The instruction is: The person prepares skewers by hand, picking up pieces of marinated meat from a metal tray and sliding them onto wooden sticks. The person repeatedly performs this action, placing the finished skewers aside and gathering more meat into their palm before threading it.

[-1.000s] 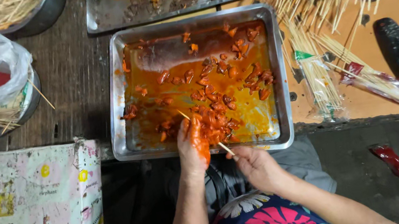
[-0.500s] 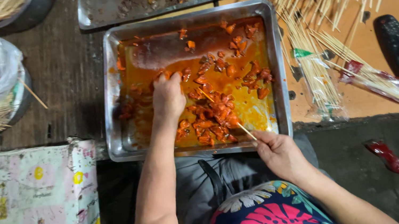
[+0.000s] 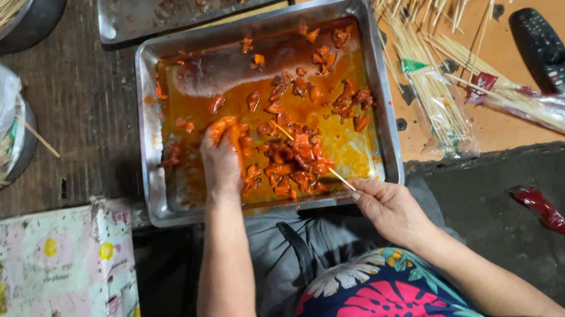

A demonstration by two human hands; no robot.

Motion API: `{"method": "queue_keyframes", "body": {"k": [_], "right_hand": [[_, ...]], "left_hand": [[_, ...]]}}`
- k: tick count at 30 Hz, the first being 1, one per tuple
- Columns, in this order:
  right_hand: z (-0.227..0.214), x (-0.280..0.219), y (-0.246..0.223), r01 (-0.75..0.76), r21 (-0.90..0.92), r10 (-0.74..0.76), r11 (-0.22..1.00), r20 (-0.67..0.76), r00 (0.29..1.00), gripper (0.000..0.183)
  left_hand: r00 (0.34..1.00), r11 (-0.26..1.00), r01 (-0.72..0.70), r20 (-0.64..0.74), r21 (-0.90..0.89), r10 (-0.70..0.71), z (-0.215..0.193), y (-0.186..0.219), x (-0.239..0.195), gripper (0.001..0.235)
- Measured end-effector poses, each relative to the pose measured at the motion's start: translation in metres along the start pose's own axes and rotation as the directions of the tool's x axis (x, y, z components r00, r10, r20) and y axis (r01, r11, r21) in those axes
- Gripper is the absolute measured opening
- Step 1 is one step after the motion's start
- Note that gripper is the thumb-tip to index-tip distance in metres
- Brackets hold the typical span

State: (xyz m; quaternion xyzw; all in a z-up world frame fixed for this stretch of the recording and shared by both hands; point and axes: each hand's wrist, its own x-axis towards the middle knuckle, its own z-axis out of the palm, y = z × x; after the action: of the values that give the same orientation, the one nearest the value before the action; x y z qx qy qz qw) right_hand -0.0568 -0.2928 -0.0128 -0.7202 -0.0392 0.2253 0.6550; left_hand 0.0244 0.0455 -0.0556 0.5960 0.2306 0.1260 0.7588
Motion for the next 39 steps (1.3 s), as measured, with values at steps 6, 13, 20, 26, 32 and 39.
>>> {"method": "queue_keyframes", "body": {"k": [6, 13, 20, 26, 32, 39], "right_hand": [[0.008, -0.007, 0.004, -0.043, 0.017, 0.042, 0.999, 0.045, 0.998, 0.026], [0.008, -0.011, 0.012, 0.008, -0.003, -0.008, 1.0, 0.054, 0.999, 0.027], [0.009, -0.014, 0.011, 0.094, -0.1, -0.088, 0.991, 0.06, 0.994, 0.026], [0.011, -0.015, 0.001, 0.117, -0.088, -0.11, 0.989, 0.082, 0.991, 0.027], [0.015, -0.016, -0.012, 0.087, -0.159, -0.079, 0.984, 0.053, 0.995, 0.027], [0.025, -0.018, -0.014, 0.144, -0.147, -0.139, 0.979, 0.044, 0.989, 0.028]], "left_hand": [[0.977, 0.817, 0.201, 0.176, -0.54, -0.124, 0.022, 0.02, -0.041, 0.028], [0.99, 0.811, 0.125, 0.131, -0.572, -0.06, 0.031, 0.031, -0.051, 0.026], [0.998, 0.824, 0.06, 0.03, -0.564, -0.052, 0.023, 0.012, -0.044, 0.023], [1.0, 0.849, 0.026, 0.023, -0.527, -0.016, 0.028, 0.024, -0.05, 0.021], [1.0, 0.87, 0.021, -0.007, -0.493, -0.028, 0.037, 0.041, -0.062, 0.02], [0.999, 0.877, 0.005, -0.027, -0.481, -0.02, 0.05, 0.048, -0.077, 0.017]]}}
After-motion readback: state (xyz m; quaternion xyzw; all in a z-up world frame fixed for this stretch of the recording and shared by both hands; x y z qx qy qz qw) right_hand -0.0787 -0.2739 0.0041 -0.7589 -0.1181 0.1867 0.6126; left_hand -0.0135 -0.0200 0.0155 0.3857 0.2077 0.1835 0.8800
